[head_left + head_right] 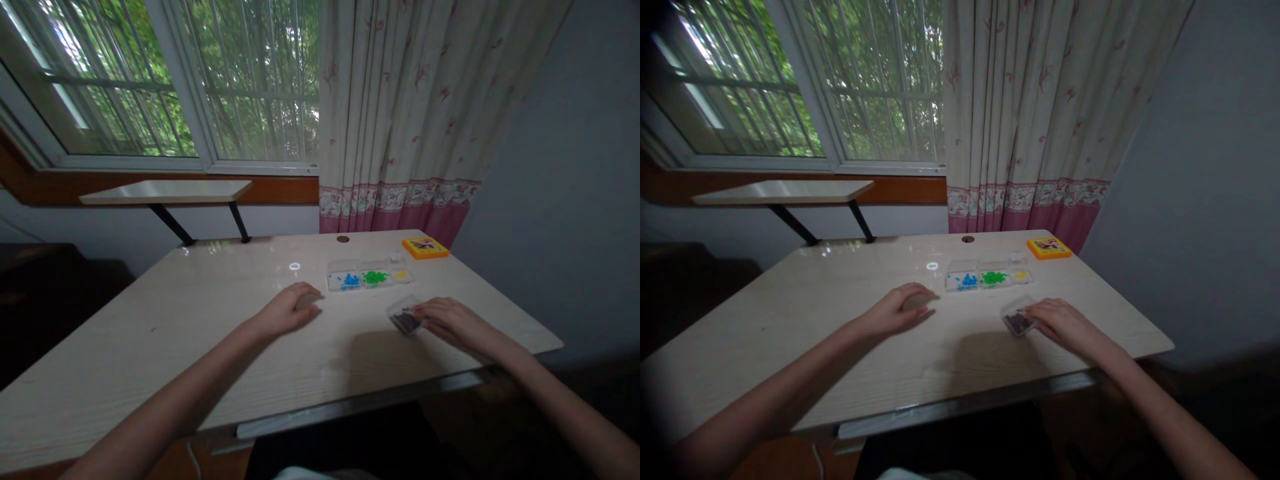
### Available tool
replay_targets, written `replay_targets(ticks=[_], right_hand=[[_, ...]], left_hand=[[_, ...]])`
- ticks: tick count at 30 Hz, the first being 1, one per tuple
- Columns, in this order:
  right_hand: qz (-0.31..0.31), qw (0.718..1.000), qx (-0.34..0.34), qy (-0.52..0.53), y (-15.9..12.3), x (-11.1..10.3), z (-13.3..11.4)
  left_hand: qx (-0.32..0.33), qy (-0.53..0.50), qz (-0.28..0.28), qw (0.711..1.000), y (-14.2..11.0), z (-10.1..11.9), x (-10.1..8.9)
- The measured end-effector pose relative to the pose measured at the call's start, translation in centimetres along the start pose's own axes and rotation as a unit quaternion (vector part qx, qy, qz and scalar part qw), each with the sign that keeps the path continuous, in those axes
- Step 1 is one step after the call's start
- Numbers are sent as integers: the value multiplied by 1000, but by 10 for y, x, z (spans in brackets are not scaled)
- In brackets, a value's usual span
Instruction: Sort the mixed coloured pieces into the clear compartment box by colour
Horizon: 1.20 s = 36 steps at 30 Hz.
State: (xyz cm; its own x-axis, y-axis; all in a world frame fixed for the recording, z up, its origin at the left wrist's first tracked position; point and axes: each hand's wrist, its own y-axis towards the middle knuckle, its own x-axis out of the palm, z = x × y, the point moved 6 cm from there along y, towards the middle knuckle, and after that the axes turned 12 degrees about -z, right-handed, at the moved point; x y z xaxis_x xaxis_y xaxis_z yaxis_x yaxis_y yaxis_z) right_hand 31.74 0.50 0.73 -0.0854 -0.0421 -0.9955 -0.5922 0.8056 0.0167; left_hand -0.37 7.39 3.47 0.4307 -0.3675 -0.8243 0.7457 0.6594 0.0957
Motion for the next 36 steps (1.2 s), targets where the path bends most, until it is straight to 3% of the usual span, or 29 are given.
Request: replay_targets(ticks=[4, 8, 12, 17, 25, 30, 33, 36], right_hand=[[22, 990, 140, -7, -33, 0, 82], [22, 980, 194, -27, -17, -7, 141], [17, 963, 263, -65, 10, -14, 183], [18, 954, 288, -78, 27, -16, 209], [25, 954, 292, -59, 35, -19, 210], [33, 948, 314, -45, 47, -36, 200], [128, 959, 248, -37, 72, -53, 153], [196, 976, 95, 14, 101, -55, 70]], left_hand=[[-50, -51, 44, 996, 18, -33, 5], [-68, -130, 77, 986, 43, -59, 21], [-80, -202, 87, 972, 65, -72, 35], [-87, -191, 90, 974, 78, -77, 40], [-128, -123, 85, 980, 86, -77, 38], [-131, -101, 85, 983, 83, -73, 35], [-119, -107, 77, 984, 73, -72, 33], [-112, -107, 62, 986, 53, -68, 32]])
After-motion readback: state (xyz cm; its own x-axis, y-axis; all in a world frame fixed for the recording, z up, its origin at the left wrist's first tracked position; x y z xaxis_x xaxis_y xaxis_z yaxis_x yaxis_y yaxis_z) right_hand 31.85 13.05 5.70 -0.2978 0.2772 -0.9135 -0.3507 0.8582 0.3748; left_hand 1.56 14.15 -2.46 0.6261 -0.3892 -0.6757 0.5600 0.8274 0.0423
